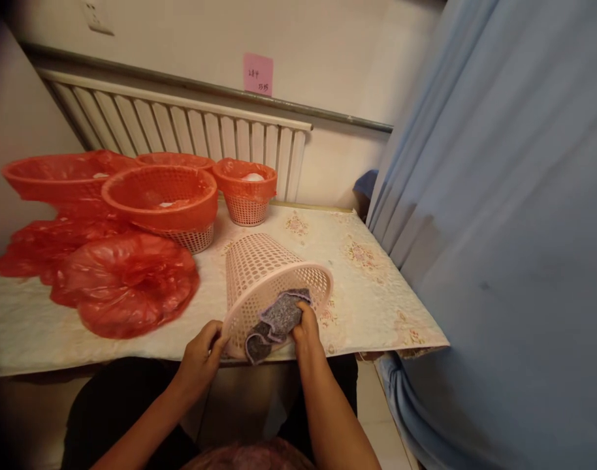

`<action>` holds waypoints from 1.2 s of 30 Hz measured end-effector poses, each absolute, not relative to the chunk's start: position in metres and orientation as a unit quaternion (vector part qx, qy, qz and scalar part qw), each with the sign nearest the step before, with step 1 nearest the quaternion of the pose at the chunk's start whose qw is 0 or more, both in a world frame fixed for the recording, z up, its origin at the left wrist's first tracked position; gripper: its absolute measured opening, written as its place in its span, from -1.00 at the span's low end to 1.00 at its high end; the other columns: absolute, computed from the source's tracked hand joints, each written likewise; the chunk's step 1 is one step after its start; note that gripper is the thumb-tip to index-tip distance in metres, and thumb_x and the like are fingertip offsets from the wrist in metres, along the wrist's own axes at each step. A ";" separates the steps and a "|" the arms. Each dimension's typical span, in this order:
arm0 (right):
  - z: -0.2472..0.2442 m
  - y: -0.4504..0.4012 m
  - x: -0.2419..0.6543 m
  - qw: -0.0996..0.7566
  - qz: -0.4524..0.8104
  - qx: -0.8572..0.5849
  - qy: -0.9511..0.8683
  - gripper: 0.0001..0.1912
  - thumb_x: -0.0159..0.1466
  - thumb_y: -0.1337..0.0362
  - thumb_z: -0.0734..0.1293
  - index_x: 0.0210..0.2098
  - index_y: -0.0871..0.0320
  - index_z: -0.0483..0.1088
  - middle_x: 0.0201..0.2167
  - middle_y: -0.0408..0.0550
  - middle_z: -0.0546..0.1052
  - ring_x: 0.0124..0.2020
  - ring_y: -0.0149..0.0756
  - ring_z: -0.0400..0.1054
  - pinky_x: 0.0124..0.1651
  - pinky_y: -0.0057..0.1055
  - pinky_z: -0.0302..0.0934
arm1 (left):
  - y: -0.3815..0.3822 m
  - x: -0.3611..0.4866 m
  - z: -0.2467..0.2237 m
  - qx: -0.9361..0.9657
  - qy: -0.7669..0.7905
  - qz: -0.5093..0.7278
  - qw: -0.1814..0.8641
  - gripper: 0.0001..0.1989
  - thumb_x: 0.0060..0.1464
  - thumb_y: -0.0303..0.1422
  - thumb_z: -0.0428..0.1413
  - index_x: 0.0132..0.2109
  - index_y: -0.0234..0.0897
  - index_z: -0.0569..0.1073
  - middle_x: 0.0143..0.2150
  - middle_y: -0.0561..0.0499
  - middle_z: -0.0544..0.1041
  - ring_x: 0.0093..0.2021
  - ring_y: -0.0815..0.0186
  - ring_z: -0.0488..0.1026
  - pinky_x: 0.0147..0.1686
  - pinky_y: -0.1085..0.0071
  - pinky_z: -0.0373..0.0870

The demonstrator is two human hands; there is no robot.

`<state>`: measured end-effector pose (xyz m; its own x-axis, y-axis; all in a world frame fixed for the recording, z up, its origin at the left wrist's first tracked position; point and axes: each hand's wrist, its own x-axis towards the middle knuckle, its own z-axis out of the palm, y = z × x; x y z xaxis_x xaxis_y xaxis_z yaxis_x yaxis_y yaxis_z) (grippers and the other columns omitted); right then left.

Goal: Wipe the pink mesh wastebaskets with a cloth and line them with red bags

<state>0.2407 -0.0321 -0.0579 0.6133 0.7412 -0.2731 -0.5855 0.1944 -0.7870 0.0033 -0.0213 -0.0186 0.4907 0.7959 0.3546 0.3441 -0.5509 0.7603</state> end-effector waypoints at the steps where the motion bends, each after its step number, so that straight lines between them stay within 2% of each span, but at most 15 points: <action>1: -0.053 -0.030 0.242 0.776 0.425 -0.460 -0.079 -0.84 -0.05 0.25 0.30 -0.45 0.17 0.38 -0.57 -0.09 0.54 -0.36 -0.15 0.50 -0.20 -0.16 0.42 | -0.021 0.003 -0.019 0.806 0.352 0.353 0.320 -0.85 0.20 -0.33 -0.11 -0.27 -0.22 0.31 -0.38 0.05 0.38 -0.37 0.29 0.36 -0.33 0.39 0.30; 7: 0.010 -0.015 0.230 0.838 0.373 -0.392 -0.074 -0.73 0.13 0.11 0.25 -0.29 0.15 0.41 -0.35 -0.08 0.58 -0.19 -0.24 0.48 -0.04 -0.21 0.37 | -0.018 0.004 -0.019 0.813 0.346 0.326 0.337 -0.85 0.21 -0.29 -0.13 -0.28 -0.20 0.27 -0.37 0.04 0.38 -0.36 0.27 0.36 -0.33 0.37 0.31; 12: 0.025 -0.013 0.170 0.835 0.339 -0.393 -0.181 -0.70 0.09 0.27 0.30 -0.17 0.19 0.39 -0.24 -0.09 0.56 -0.20 -0.28 0.46 -0.04 -0.28 0.35 | -0.017 0.004 -0.017 0.817 0.333 0.318 0.348 -0.84 0.22 -0.28 -0.13 -0.28 -0.20 0.28 -0.38 0.05 0.38 -0.37 0.28 0.36 -0.35 0.39 0.30; 16: -0.007 -0.020 0.137 0.731 0.273 -0.532 -0.330 -0.66 0.02 0.39 0.27 -0.17 0.19 0.41 -0.28 -0.12 0.53 -0.26 -0.31 0.41 -0.11 -0.36 0.32 | -0.015 0.001 -0.019 0.814 0.327 0.322 0.356 -0.84 0.21 -0.30 -0.13 -0.29 -0.21 0.29 -0.41 0.06 0.37 -0.38 0.28 0.36 -0.36 0.39 0.29; 18: -0.027 -0.026 0.136 0.648 0.207 -0.576 -0.453 -0.61 0.00 0.43 0.25 -0.15 0.19 0.42 -0.24 -0.09 0.51 -0.21 -0.27 0.37 -0.08 -0.34 0.29 | -0.014 0.000 -0.021 0.811 0.330 0.320 0.361 -0.85 0.21 -0.30 -0.12 -0.28 -0.21 0.29 -0.40 0.06 0.39 -0.39 0.28 0.37 -0.35 0.39 0.30; 21: -0.053 -0.035 0.150 0.466 0.101 -0.598 -0.644 -0.55 0.04 0.41 0.29 -0.04 0.13 0.40 -0.07 0.01 0.44 -0.05 -0.18 0.29 0.01 -0.27 0.22 | -0.015 0.000 -0.024 0.806 0.336 0.321 0.366 -0.85 0.20 -0.29 -0.11 -0.27 -0.22 0.29 -0.39 0.05 0.40 -0.38 0.28 0.38 -0.34 0.37 0.31; 24: -0.071 -0.040 0.170 0.273 0.009 -0.648 -0.711 -0.59 0.17 0.29 0.31 0.03 0.04 0.38 -0.05 0.06 0.40 -0.09 -0.12 0.26 -0.06 -0.22 0.21 | -0.017 0.002 -0.024 0.806 0.340 0.333 0.352 -0.85 0.19 -0.30 -0.11 -0.29 -0.22 0.29 -0.40 0.05 0.39 -0.39 0.27 0.36 -0.35 0.37 0.30; 26: -0.078 -0.040 0.180 0.203 -0.030 -0.679 -0.705 -0.63 0.23 0.28 0.26 0.04 -0.02 0.38 -0.08 0.05 0.39 -0.14 -0.14 0.24 -0.11 -0.23 0.19 | -0.018 0.003 -0.024 0.806 0.344 0.339 0.341 -0.85 0.18 -0.30 -0.11 -0.31 -0.22 0.29 -0.42 0.06 0.37 -0.40 0.28 0.34 -0.36 0.38 0.28; 29: -0.085 -0.038 0.185 0.183 -0.052 -0.706 -0.682 -0.62 0.26 0.34 0.22 0.05 -0.07 0.36 -0.09 0.01 0.38 -0.16 -0.19 0.22 -0.13 -0.28 0.15 | -0.020 0.004 -0.028 0.798 0.351 0.353 0.341 -0.84 0.18 -0.30 -0.10 -0.31 -0.22 0.29 -0.43 0.08 0.34 -0.42 0.30 0.32 -0.37 0.40 0.27; 34: -0.095 -0.039 0.179 0.223 -0.042 -0.724 -0.651 -0.55 0.21 0.39 0.22 0.09 -0.02 0.32 -0.04 0.01 0.36 -0.11 -0.17 0.21 -0.08 -0.27 0.13 | -0.023 -0.003 -0.049 0.768 0.380 0.364 0.365 -0.77 0.20 -0.22 -0.10 -0.34 -0.23 0.31 -0.46 0.10 0.34 -0.43 0.31 0.33 -0.39 0.42 0.29; 36: -0.098 -0.042 0.178 0.242 -0.032 -0.724 -0.645 -0.50 0.17 0.41 0.24 0.10 0.01 0.31 0.00 0.02 0.35 -0.07 -0.15 0.20 -0.04 -0.25 0.13 | -0.023 -0.007 -0.063 0.754 0.397 0.358 0.382 -0.75 0.20 -0.19 -0.10 -0.32 -0.23 0.33 -0.43 0.07 0.40 -0.37 0.28 0.38 -0.36 0.41 0.33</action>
